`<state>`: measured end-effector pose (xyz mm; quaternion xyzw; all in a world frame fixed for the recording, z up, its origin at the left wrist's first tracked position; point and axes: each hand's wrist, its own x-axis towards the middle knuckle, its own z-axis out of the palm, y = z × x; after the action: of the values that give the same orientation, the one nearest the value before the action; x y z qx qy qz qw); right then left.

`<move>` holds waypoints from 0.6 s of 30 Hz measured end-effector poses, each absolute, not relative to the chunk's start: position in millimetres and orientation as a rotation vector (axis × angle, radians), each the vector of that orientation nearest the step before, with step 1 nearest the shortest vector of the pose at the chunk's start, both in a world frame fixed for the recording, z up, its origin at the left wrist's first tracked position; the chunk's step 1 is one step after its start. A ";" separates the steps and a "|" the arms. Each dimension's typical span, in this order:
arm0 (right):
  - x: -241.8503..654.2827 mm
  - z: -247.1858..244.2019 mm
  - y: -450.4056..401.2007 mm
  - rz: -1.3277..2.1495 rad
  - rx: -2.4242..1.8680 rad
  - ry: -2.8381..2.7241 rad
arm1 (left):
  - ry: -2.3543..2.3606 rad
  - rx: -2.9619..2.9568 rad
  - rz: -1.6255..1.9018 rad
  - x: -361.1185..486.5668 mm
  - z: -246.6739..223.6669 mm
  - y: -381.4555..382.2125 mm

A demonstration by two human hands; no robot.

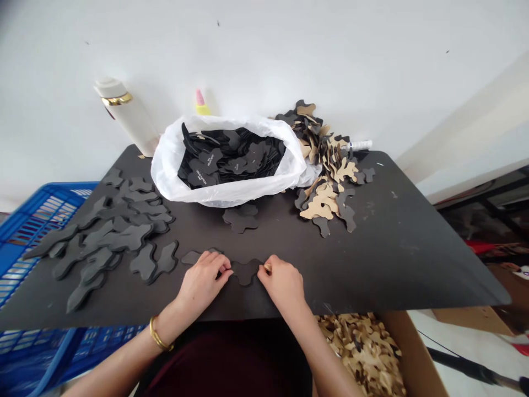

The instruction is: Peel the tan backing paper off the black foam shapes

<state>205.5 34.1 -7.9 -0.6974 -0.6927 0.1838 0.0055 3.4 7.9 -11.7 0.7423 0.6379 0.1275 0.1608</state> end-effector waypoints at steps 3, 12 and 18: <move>205.6 -3.0 40.7 0.593 -2.219 -2.262 | 1.937 2.044 0.219 -2.1 -8.4 12.5; 202.6 4.3 40.6 0.466 -2.184 -2.461 | 1.082 2.890 0.280 8.6 -17.2 10.3; 206.1 0.4 33.7 0.448 -2.270 -2.331 | 0.959 2.787 0.226 19.8 -35.4 11.8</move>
<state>206.1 33.7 0.4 -0.6894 -0.7080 0.1361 -0.0712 19.8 11.8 -35.4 0.9388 0.3230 0.0761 0.0927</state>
